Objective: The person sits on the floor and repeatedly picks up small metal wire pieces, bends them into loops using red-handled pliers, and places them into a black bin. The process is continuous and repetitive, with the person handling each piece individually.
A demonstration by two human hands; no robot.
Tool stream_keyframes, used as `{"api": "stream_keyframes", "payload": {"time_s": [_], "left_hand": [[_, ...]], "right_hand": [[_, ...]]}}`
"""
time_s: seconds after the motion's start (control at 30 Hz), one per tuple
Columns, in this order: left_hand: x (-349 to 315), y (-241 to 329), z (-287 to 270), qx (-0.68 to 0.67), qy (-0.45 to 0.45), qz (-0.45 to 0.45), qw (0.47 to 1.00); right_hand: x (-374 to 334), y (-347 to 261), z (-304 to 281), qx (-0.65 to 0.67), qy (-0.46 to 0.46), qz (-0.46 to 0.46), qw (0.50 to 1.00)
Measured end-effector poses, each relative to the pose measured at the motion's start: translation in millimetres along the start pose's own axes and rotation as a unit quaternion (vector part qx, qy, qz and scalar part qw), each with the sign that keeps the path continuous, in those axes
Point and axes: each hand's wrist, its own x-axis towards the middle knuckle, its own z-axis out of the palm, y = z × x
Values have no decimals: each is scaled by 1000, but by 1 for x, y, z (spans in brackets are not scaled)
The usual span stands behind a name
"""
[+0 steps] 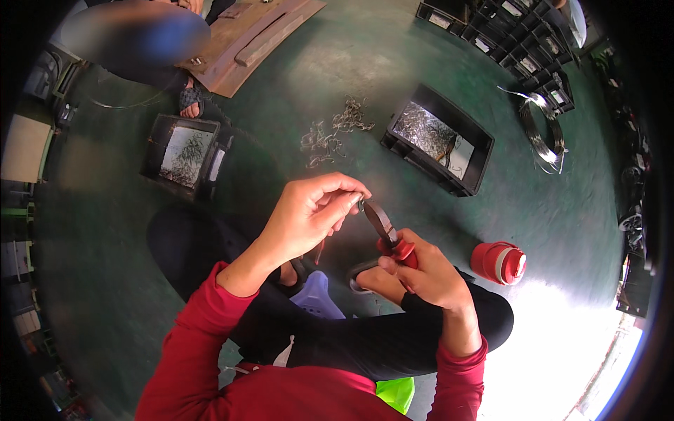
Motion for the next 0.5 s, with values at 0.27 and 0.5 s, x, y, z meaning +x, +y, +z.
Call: {"api": "stream_keyframes", "payload": {"time_s": [0.27,0.5], "left_hand": [[-1,-4,2,74,22,61,995],[0,-5,-1,87,-1,46,995]], "right_hand": [[1,-3,3,33,-7,10,999],[1,-4,3,27,-11,20,999]]}}
